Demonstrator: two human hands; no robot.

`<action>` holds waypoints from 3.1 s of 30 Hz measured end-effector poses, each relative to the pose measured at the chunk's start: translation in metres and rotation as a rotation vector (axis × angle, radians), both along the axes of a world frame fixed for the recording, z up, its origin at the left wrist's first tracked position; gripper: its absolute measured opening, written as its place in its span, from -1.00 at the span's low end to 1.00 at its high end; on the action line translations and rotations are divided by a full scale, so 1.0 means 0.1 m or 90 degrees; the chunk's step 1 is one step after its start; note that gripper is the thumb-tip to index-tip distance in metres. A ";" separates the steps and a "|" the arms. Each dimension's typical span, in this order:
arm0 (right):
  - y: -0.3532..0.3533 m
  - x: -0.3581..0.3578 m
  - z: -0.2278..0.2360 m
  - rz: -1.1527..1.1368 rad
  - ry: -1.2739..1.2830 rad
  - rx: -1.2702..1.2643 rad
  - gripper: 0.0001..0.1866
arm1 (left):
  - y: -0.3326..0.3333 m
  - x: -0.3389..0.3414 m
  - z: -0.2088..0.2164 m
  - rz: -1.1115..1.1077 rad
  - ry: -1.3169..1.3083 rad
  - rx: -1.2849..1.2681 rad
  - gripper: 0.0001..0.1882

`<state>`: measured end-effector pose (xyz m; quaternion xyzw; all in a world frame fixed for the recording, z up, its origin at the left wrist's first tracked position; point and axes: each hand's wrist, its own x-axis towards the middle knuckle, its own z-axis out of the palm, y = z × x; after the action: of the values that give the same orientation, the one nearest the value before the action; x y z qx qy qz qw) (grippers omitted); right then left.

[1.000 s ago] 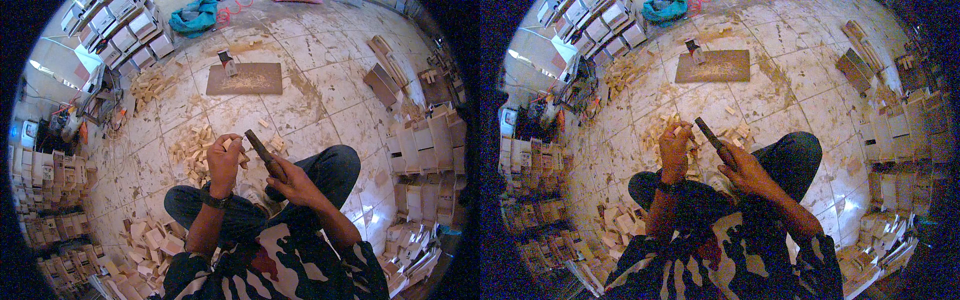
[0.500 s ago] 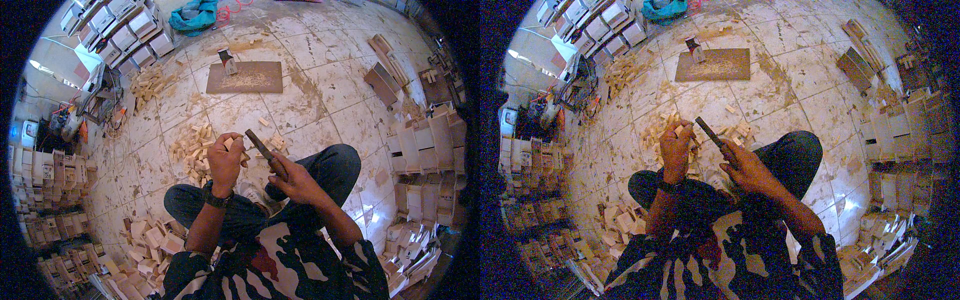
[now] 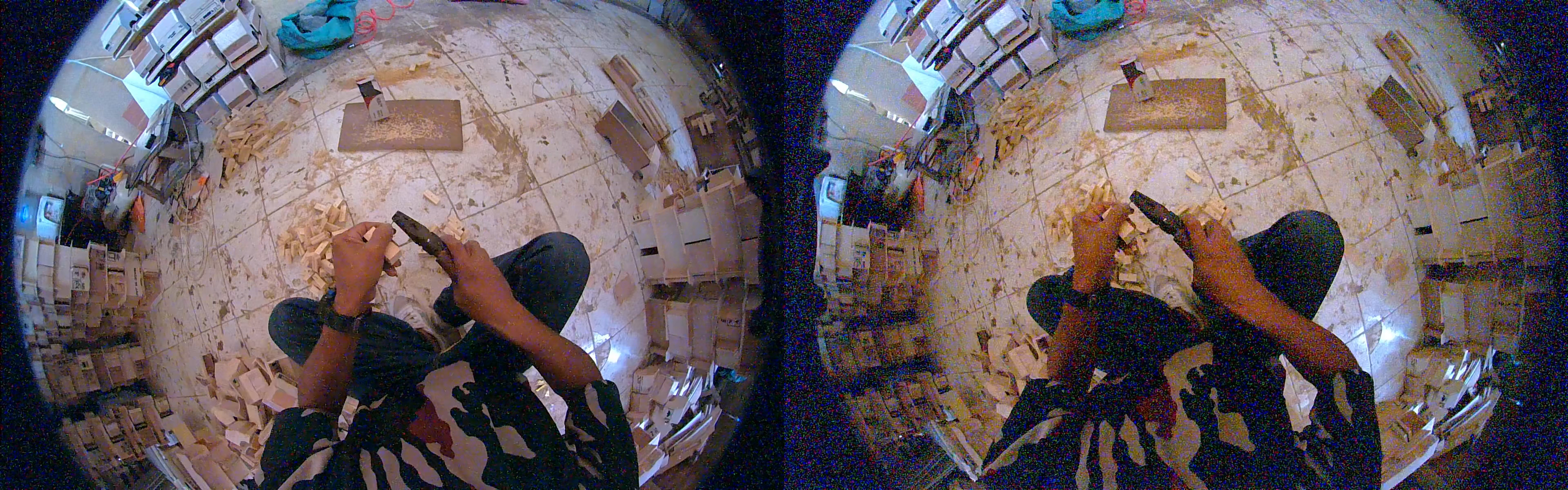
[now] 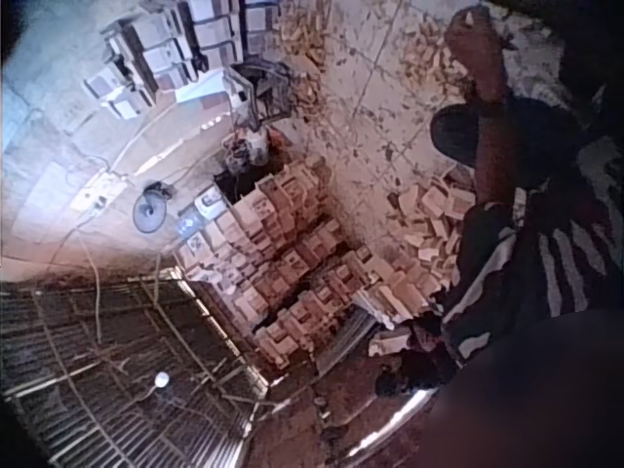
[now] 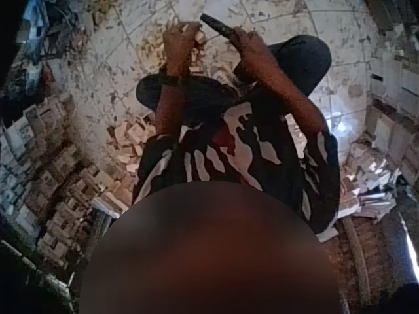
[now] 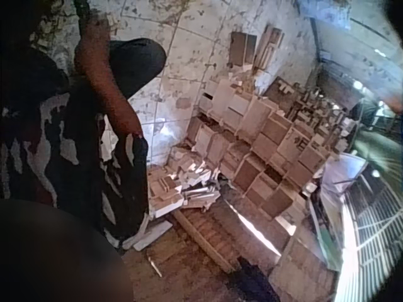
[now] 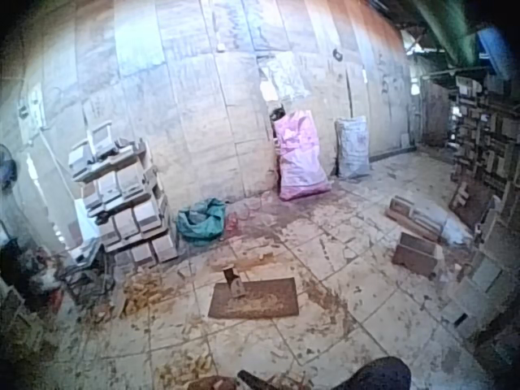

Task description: The person sits on the floor and uses pliers to trim small wooden blocks one by one. They pick up a block, use the pliers to remove a small piece, and place the trimmed block on the floor. The process is repeated for multiple blocks.

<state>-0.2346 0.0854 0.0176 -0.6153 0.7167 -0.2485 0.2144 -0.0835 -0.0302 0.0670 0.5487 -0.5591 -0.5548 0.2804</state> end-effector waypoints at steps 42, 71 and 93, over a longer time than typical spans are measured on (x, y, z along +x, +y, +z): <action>0.05 -0.11 0.06 0.157 -0.687 0.218 -0.32 | 0.07 0.08 -0.45 0.051 0.231 0.044 -0.87; 0.08 -0.17 0.07 0.161 -0.789 0.259 -0.25 | -0.02 0.08 -0.46 -0.011 0.155 -0.040 -0.86; 0.12 -0.09 0.01 0.164 -0.704 0.214 -0.20 | -0.01 0.09 -0.56 -0.096 0.131 -0.164 -0.88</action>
<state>-0.2436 0.0979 0.0191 -0.4341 0.4478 -0.3874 0.6790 -0.0742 -0.0314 0.0111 0.4052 -0.6336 -0.5512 0.3613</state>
